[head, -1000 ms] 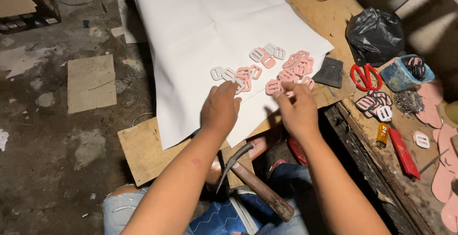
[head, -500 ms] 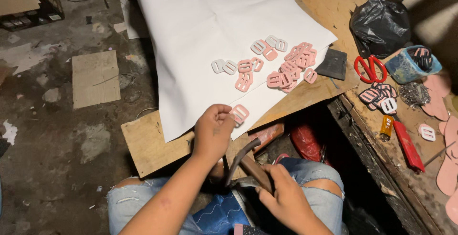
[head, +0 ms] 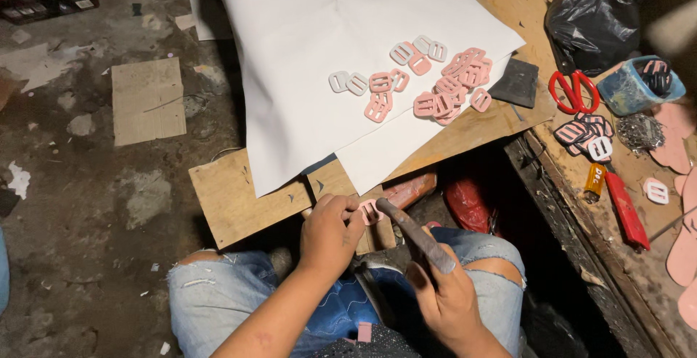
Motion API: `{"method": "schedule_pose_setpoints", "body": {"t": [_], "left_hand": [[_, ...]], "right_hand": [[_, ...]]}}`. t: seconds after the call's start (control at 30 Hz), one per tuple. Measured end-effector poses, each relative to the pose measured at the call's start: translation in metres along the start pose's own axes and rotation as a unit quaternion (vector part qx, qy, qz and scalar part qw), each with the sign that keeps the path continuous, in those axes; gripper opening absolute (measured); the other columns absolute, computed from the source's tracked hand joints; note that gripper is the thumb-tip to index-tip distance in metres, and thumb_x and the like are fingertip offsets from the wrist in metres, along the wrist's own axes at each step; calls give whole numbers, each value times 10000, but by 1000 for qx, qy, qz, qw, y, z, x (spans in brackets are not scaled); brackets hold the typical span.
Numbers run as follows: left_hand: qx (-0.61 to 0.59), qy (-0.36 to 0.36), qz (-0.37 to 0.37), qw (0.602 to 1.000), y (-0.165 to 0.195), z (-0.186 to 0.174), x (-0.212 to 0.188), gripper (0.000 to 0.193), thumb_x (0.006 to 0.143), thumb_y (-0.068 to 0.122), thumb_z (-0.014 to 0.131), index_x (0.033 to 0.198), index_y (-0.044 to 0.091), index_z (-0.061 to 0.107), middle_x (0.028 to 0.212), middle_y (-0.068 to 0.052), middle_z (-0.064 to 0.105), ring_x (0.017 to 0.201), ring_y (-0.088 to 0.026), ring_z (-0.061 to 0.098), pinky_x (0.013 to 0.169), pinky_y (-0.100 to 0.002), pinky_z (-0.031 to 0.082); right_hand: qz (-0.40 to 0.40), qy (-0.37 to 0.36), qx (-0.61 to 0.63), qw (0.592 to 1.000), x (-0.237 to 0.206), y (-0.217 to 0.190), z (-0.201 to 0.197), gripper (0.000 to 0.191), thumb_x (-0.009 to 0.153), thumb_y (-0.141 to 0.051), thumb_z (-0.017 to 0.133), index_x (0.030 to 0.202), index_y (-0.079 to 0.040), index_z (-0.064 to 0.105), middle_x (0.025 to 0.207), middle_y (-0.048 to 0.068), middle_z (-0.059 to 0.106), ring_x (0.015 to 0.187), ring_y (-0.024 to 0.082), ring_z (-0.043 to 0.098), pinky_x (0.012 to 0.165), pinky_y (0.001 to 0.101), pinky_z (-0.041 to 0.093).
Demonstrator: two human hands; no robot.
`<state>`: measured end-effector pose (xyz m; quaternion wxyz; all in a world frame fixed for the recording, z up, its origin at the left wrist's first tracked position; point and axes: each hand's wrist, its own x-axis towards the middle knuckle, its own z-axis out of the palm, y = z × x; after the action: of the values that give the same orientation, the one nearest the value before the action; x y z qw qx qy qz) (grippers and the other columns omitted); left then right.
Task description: The person repeatedly picks up small pink plastic buckles, places them on a wooden block, and strikes them with a hammer. The person then sets the buckles aside on a white sheet. The process is repeated for multiple buckles.
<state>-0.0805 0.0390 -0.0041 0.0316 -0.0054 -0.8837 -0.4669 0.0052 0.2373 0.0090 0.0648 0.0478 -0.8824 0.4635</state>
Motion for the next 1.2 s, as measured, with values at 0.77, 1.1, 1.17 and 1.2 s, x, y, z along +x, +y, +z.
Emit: {"method": "schedule_pose_setpoints", "body": {"t": [0.77, 1.1, 1.17, 1.2], "left_hand": [[53, -39, -85, 994, 9, 10, 8, 175, 852, 209, 625, 994, 113, 591, 819, -161, 726, 848, -406, 681, 779, -532, 497], [63, 11, 16, 998, 10, 10, -7, 154, 855, 216, 655, 969, 115, 681, 909, -137, 683, 839, -392, 672, 696, -518, 521], [81, 13, 36, 996, 12, 11, -12, 130, 861, 223, 676, 930, 113, 685, 904, -127, 656, 829, -377, 674, 686, -512, 522], [93, 20, 45, 994, 12, 12, -12, 110, 872, 215, 676, 909, 112, 685, 898, -123, 643, 825, -368, 675, 687, -505, 525]], "right_hand": [[-2, -44, -30, 999, 19, -8, 0, 426, 900, -74, 656, 1324, -58, 612, 1084, 170, 690, 934, 348, 705, 789, 371, 567], [-4, -44, -36, 998, 7, 15, 1, 420, 898, -96, 660, 1306, -16, 600, 1135, 175, 707, 982, 319, 721, 839, 351, 565], [7, -40, -27, 999, 7, 15, -3, 430, 903, -108, 669, 1313, -4, 589, 1130, 173, 709, 996, 318, 721, 845, 364, 559], [10, -34, -15, 999, 9, 15, -4, 448, 901, -107, 664, 1328, 0, 584, 1141, 175, 709, 998, 316, 725, 838, 371, 557]]}}
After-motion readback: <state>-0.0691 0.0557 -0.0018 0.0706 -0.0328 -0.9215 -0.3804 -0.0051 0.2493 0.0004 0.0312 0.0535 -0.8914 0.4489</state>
